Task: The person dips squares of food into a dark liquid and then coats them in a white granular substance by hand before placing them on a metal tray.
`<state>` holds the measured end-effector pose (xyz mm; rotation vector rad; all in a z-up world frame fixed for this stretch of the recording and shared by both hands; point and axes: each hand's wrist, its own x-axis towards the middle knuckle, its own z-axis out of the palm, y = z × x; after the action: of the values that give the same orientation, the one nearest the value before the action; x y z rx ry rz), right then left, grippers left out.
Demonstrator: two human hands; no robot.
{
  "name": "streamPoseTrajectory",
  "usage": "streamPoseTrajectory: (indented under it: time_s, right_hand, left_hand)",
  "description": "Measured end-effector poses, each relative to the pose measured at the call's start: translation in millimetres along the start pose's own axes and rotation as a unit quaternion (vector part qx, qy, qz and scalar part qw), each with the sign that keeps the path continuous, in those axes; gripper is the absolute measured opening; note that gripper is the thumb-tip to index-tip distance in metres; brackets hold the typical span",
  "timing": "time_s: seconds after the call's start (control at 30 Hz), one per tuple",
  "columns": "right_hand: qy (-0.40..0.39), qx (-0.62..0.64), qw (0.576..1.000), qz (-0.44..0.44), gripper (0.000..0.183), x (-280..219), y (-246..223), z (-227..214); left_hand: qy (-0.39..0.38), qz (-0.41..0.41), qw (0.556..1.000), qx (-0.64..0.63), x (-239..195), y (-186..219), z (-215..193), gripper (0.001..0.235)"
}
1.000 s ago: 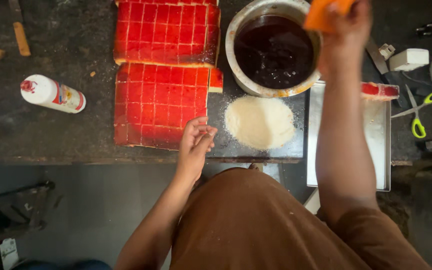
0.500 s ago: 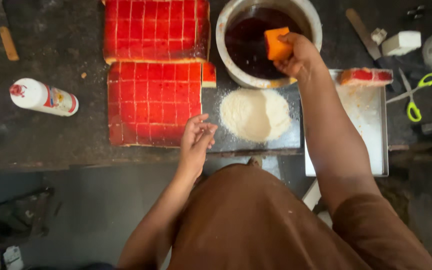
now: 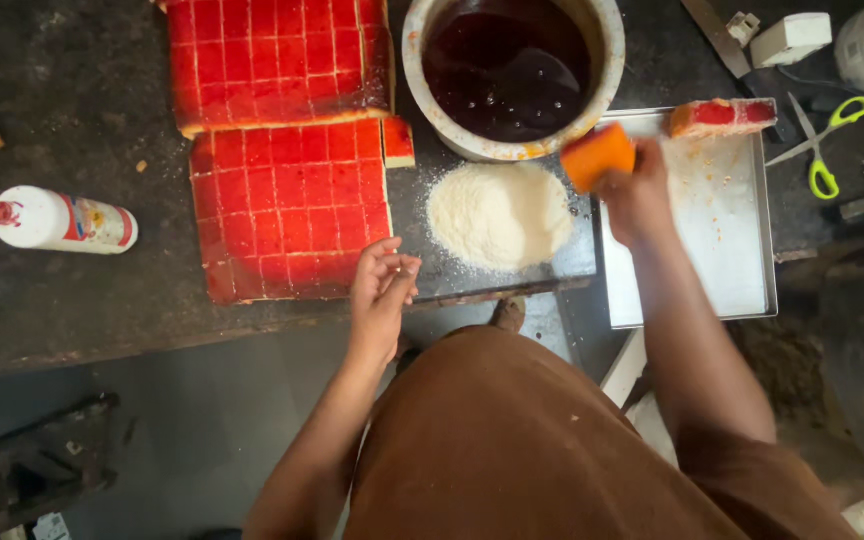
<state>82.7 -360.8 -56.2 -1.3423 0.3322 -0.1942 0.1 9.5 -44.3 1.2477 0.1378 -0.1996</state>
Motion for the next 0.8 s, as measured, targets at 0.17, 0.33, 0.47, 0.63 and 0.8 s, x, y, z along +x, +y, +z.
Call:
streamPoseTrajectory:
  time_s: [0.17,0.33,0.47,0.63,0.8]
  right_hand:
    - [0.033,-0.291,0.946,-0.143,0.053,-30.0,84.9,-15.1]
    - [0.034,-0.267,0.963,-0.025,0.051,-15.7,118.3,-30.6]
    - [-0.037,-0.439,0.895,-0.066,0.052,7.7,119.0,-53.4]
    - [-0.033,-0.569,0.777,-0.267,0.086,11.1,101.3,-30.7]
    - [-0.041,-0.449,0.892,-0.018,0.081,-2.6,74.2,-9.1]
  left_hand:
    - [-0.025,0.0,0.999,0.023,9.4,7.4,9.4,0.047]
    - [-0.04,-0.021,0.997,0.056,14.3,14.3,23.1,0.046]
    - [-0.059,0.008,0.997,0.058,12.6,14.9,31.4,0.047]
    - [-0.06,0.011,0.997,0.04,11.6,12.7,31.0,0.051]
    - [-0.041,0.009,0.998,0.038,7.8,6.5,27.0,0.049]
